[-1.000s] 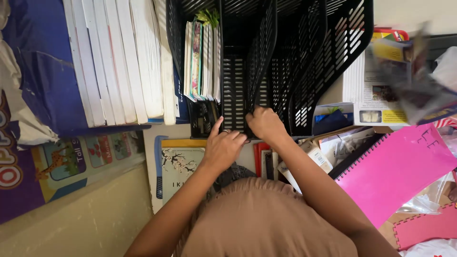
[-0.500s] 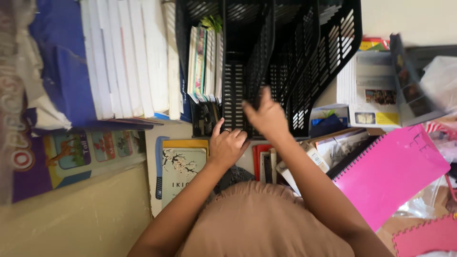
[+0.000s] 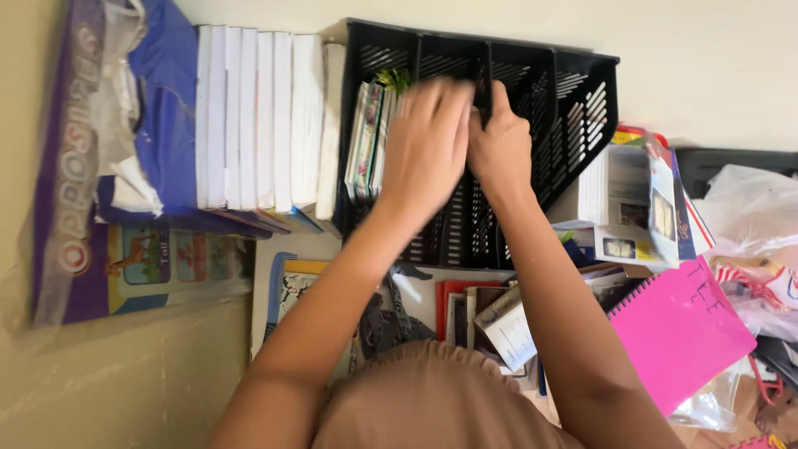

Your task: Assembling a black plastic desk organizer by inserting dividers into the slots.

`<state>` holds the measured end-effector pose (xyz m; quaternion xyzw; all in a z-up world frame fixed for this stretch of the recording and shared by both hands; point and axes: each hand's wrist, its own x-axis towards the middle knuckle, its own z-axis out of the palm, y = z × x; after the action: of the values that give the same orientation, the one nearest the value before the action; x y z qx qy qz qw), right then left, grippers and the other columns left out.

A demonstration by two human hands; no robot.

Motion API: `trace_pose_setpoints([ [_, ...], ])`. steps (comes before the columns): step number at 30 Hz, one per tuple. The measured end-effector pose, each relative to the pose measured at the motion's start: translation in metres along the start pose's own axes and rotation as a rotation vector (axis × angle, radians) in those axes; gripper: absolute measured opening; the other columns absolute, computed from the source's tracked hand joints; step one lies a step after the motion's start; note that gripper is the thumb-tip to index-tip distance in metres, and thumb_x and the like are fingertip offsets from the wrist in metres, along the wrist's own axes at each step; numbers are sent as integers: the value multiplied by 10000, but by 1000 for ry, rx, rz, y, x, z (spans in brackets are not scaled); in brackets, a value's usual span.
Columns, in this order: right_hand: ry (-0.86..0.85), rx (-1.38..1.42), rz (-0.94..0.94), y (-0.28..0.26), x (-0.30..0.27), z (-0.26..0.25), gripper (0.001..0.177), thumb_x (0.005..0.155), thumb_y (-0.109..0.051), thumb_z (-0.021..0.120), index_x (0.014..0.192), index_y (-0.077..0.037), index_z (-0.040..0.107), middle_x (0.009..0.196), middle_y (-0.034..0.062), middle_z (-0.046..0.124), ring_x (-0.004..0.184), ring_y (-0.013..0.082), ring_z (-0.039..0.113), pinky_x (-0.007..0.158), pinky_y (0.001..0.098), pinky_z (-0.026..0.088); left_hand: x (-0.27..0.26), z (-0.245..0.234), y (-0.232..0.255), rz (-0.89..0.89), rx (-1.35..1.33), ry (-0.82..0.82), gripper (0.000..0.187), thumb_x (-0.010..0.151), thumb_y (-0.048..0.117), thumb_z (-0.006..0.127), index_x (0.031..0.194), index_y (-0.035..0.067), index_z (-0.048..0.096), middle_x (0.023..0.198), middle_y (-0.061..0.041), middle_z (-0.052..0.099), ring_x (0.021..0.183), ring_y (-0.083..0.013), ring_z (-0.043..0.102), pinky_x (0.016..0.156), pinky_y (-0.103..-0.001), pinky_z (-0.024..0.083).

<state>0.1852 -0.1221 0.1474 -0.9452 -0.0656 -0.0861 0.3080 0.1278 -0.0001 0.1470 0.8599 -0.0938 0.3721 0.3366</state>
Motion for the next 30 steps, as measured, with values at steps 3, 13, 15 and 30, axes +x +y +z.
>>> trace_pose_setpoints([
  [3,-9,-22,28,-4,2,0,412,977,-246,613,1346,-68,571,847,304,703,796,495,694,727,552,559,50,29,-31,71,89,134,238,959,95,617,1184,33,660,1123,-130,651,1078,-327,634,935,-442,529],
  [13,66,-26,-33,-7,3,-8,353,981,-335,667,1189,-49,668,908,247,733,853,448,731,745,512,583,89,61,-54,14,223,-46,81,835,123,686,813,80,750,901,-103,694,886,-295,670,833,-441,536],
  [15,40,-70,-42,-7,7,-10,311,985,-295,652,1142,-27,664,925,253,734,870,470,713,771,535,565,84,68,-59,5,186,-105,94,877,80,654,878,65,746,883,-104,707,854,-285,681,849,-440,532],
  [30,11,-304,-75,-7,34,-6,280,1046,-265,568,968,-8,646,860,284,705,797,517,670,721,587,535,86,63,-62,12,49,-144,166,835,60,621,875,117,772,828,-36,762,841,-273,698,861,-422,469],
])
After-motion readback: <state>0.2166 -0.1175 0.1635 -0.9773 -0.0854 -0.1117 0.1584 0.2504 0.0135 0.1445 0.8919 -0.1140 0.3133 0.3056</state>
